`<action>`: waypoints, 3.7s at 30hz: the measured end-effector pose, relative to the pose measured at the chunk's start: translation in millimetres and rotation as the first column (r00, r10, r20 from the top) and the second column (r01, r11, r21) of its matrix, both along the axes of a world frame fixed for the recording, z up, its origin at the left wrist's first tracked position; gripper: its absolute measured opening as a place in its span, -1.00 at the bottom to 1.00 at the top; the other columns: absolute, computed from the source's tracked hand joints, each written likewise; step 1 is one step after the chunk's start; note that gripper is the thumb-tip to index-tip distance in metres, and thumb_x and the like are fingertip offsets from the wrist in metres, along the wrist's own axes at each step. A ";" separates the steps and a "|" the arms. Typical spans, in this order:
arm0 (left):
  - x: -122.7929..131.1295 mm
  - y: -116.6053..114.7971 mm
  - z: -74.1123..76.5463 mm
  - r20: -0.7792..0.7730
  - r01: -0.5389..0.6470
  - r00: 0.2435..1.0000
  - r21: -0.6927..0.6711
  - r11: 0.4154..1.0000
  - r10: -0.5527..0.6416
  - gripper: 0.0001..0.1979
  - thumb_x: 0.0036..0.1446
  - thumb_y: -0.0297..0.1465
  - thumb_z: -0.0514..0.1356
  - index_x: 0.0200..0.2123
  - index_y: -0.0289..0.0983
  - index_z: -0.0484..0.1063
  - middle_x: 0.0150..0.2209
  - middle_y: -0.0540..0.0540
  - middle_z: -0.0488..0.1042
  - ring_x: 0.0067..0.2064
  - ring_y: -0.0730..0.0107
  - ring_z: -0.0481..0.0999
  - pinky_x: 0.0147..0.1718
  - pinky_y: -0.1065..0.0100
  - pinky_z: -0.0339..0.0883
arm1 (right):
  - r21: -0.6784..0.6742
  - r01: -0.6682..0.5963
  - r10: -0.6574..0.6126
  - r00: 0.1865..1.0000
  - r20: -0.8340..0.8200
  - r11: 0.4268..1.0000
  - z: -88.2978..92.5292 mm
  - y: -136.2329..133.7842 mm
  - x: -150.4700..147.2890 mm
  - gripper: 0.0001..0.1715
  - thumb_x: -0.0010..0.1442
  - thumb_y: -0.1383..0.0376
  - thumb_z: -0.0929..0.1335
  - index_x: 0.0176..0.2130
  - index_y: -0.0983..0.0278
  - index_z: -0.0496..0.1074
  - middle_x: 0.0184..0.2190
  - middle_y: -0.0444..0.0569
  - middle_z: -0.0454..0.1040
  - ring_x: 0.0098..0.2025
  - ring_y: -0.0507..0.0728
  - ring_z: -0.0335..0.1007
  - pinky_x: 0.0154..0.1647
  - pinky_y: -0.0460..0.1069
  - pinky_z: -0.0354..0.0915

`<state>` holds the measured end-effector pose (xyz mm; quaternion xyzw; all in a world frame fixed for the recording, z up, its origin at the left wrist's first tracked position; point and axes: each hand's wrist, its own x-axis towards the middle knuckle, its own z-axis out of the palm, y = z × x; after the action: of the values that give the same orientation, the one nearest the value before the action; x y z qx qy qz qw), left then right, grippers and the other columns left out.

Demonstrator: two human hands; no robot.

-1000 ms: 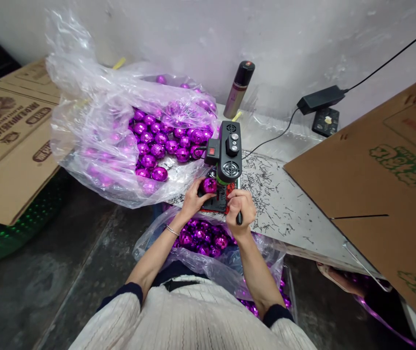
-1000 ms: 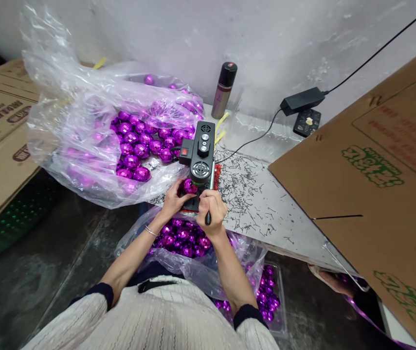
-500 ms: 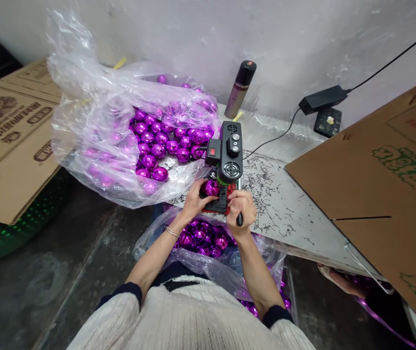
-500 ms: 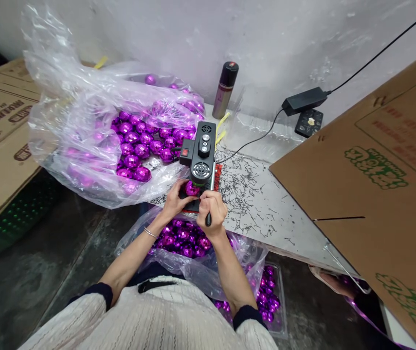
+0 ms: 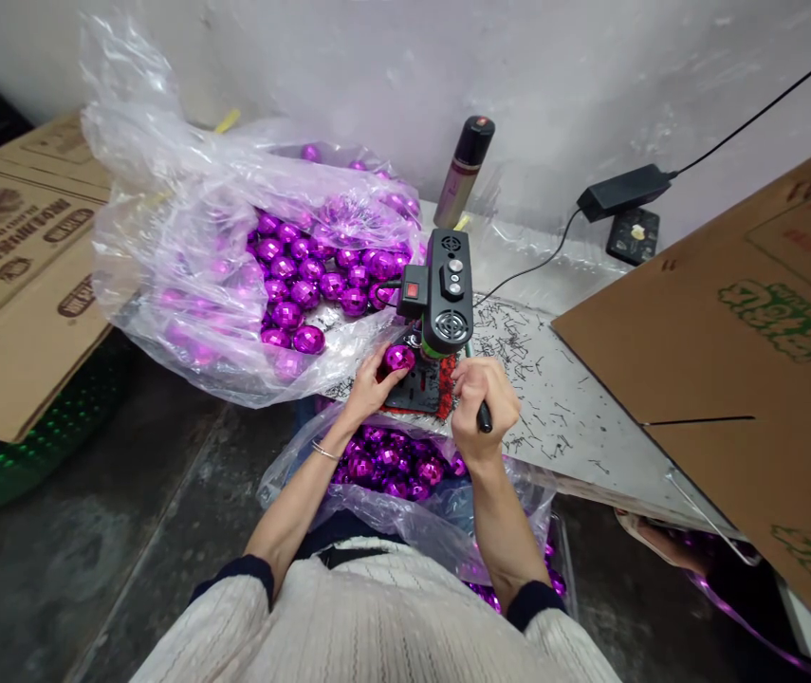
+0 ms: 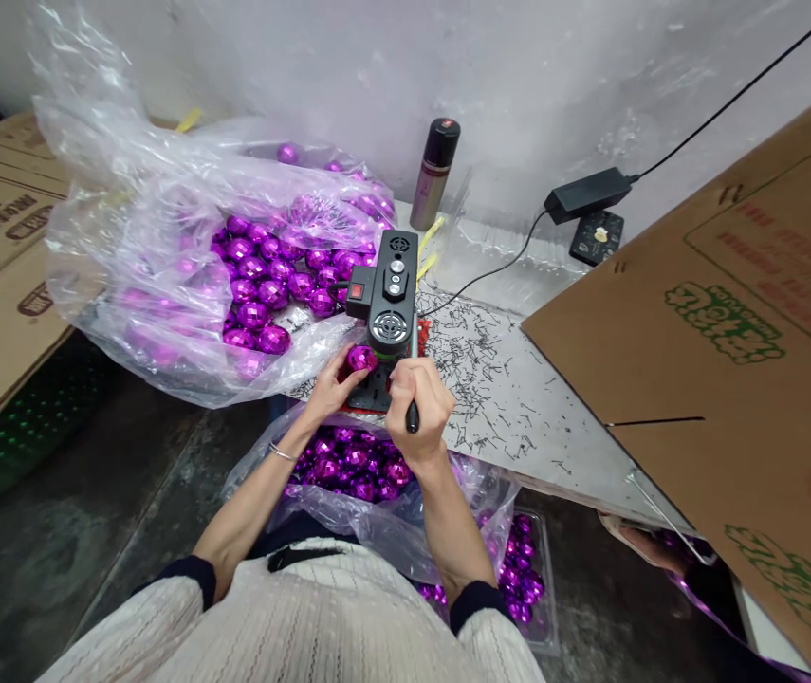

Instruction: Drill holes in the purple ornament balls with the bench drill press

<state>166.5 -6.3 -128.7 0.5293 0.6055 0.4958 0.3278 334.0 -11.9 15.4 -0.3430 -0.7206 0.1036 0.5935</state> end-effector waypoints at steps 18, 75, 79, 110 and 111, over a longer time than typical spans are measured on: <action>31.8 -5.7 0.3 -0.323 0.082 0.946 0.243 0.967 0.001 -0.43 0.24 -0.13 0.32 0.23 -0.21 0.35 0.16 -0.26 0.53 0.22 0.04 0.49 0.29 -0.02 0.20 | -0.046 0.016 -0.015 1.000 0.021 0.999 3.5 -1.3 1.9 -0.66 0.39 0.37 0.20 -0.44 0.20 0.30 -0.47 -0.11 0.39 -0.37 0.06 0.37 -0.29 0.02 0.29; -93.9 -27.8 55.6 -0.605 -0.247 0.726 0.213 0.945 0.326 -0.73 0.35 -0.33 0.20 0.07 -0.23 0.50 -0.04 -0.26 0.59 0.03 0.06 0.55 0.13 0.06 0.34 | 0.081 0.045 -0.040 0.998 -0.056 0.996 -29.6 1.0 -3.0 -0.64 0.36 0.41 0.21 -0.47 0.19 0.28 -0.49 -0.12 0.39 -0.44 0.06 0.37 -0.37 0.03 0.23; -124.1 5.5 57.2 -0.672 -0.272 0.714 -0.005 0.962 0.199 -0.56 -0.02 -0.40 0.49 -0.04 -0.29 0.54 -0.19 -0.28 0.60 -0.01 -0.13 0.55 0.13 -0.08 0.31 | 0.098 0.038 -0.034 0.999 -0.035 0.994 -31.7 0.8 -2.1 -0.65 0.36 0.43 0.21 -0.46 0.20 0.27 -0.49 -0.12 0.39 -0.43 0.05 0.36 -0.37 0.01 0.22; 18.0 -14.8 13.2 -0.376 0.095 0.926 0.129 0.987 -0.040 -0.40 0.24 -0.10 0.32 0.25 -0.21 0.35 0.17 -0.26 0.52 0.22 0.03 0.47 0.26 0.01 0.12 | 0.041 0.011 -0.012 1.000 0.026 0.999 -6.9 2.6 -1.4 -0.67 0.35 0.43 0.19 -0.44 0.19 0.24 -0.51 -0.14 0.33 -0.43 0.05 0.30 -0.36 -0.01 0.22; 17.2 -15.8 13.6 -0.387 0.115 0.920 0.138 0.984 -0.053 -0.40 0.25 -0.10 0.31 0.26 -0.21 0.34 0.18 -0.27 0.51 0.23 0.03 0.47 0.28 0.00 0.09 | 0.040 0.012 -0.013 1.000 0.027 0.999 -7.1 2.5 -1.3 -0.67 0.35 0.44 0.19 -0.44 0.18 0.24 -0.51 -0.14 0.33 -0.43 0.05 0.30 -0.36 -0.01 0.22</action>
<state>183.7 -22.2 -115.2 0.6657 0.5930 0.4151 0.1815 332.6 -9.3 8.3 -0.3370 -0.7286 0.0810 0.5908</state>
